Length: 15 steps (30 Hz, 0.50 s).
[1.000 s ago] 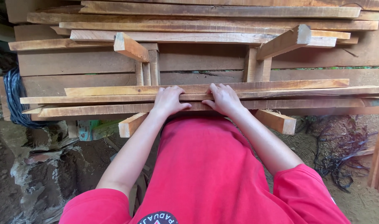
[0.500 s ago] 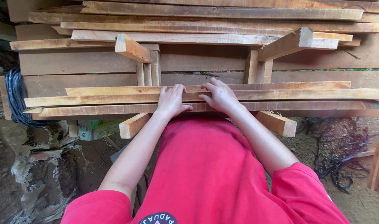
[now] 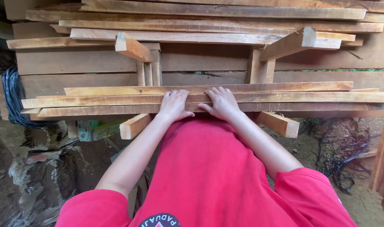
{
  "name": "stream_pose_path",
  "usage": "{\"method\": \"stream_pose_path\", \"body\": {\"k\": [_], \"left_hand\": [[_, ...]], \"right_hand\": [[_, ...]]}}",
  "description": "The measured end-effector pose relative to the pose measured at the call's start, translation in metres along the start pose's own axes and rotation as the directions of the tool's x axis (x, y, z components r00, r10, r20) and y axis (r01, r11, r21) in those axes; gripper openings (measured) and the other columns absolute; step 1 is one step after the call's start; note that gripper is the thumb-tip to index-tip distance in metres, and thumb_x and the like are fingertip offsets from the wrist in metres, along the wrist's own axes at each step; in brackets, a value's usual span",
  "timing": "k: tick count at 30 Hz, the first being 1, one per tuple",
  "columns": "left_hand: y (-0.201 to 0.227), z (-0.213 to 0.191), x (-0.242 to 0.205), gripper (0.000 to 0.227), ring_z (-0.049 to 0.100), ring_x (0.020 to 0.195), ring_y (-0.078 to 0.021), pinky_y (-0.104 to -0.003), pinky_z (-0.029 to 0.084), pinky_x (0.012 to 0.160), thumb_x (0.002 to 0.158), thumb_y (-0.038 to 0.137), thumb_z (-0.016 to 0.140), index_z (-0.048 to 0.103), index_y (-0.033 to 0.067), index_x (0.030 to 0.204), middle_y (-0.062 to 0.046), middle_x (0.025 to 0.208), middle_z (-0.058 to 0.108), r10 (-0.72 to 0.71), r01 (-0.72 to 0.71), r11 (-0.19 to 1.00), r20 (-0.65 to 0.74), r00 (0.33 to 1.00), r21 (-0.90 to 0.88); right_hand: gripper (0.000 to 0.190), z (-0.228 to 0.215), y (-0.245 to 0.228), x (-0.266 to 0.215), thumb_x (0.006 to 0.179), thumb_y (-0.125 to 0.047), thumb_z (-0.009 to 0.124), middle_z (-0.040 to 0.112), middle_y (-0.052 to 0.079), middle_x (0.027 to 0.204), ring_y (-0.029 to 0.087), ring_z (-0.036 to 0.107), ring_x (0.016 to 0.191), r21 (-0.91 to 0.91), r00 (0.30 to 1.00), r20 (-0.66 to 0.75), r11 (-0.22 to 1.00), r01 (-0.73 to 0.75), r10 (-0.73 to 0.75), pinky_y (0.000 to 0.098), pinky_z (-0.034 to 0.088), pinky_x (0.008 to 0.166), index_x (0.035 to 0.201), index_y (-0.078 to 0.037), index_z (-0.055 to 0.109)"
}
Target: The recorder is sorting and organizing wooden planks in a stack.
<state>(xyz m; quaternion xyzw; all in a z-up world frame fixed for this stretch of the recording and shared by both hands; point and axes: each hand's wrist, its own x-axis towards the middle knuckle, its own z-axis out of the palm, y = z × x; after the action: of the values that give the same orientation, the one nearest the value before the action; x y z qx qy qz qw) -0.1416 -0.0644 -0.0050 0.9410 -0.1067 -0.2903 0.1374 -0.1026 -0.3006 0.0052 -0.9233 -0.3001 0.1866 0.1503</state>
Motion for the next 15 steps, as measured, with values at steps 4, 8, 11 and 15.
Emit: {"method": "stream_pose_path", "body": {"k": [4,8,11,15], "left_hand": [[0.006,0.012,-0.011,0.097,0.049,0.135,-0.0238,-0.044,0.038,0.108,0.066,0.061,0.085,0.047,0.0132,0.142,-0.006,0.140,0.054,0.007,-0.003,0.997,-0.060,0.998,0.078],[-0.008,0.036,-0.002,0.100,0.048,0.133,-0.0215,-0.042,0.035,0.107,0.066,0.061,0.084,0.045,0.0142,0.145,-0.005,0.140,0.054,0.115,-0.064,0.978,-0.259,0.959,0.198],[-0.008,0.044,-0.005,0.098,0.050,0.129,-0.0199,-0.042,0.035,0.106,0.062,0.063,0.084,0.048,0.0169,0.141,-0.002,0.137,0.056,0.116,-0.053,0.979,-0.325,0.939,0.195],[-0.004,0.048,-0.004,0.097,0.047,0.132,-0.0199,-0.046,0.028,0.115,0.061,0.066,0.084,0.050,0.0170,0.136,-0.003,0.135,0.056,0.127,-0.046,0.975,-0.373,0.919,0.219]], "right_hand": [[0.061,0.008,-0.007,-0.006,0.093,-0.065,0.059,0.064,0.002,0.119,0.022,0.059,0.118,-0.054,1.000,-0.010,0.999,0.002,-0.003,0.0391,0.043,0.099,0.129,-0.016,0.062],[0.095,0.002,-0.009,-0.002,0.074,-0.081,0.063,0.059,0.004,0.135,0.021,0.047,0.135,-0.167,1.000,0.024,0.986,-0.010,0.015,0.0537,0.015,0.123,0.140,-0.014,0.053],[0.103,0.017,0.001,-0.004,0.061,-0.076,0.074,0.056,0.002,0.135,0.019,0.046,0.134,-0.228,0.999,0.039,0.973,0.040,-0.032,0.0456,0.026,0.118,0.142,-0.016,0.049],[0.101,0.023,0.005,-0.006,0.058,-0.072,0.078,0.055,0.001,0.136,0.019,0.046,0.133,-0.263,0.998,-0.007,0.963,0.063,-0.068,0.0402,0.034,0.110,0.138,-0.016,0.051]]}}
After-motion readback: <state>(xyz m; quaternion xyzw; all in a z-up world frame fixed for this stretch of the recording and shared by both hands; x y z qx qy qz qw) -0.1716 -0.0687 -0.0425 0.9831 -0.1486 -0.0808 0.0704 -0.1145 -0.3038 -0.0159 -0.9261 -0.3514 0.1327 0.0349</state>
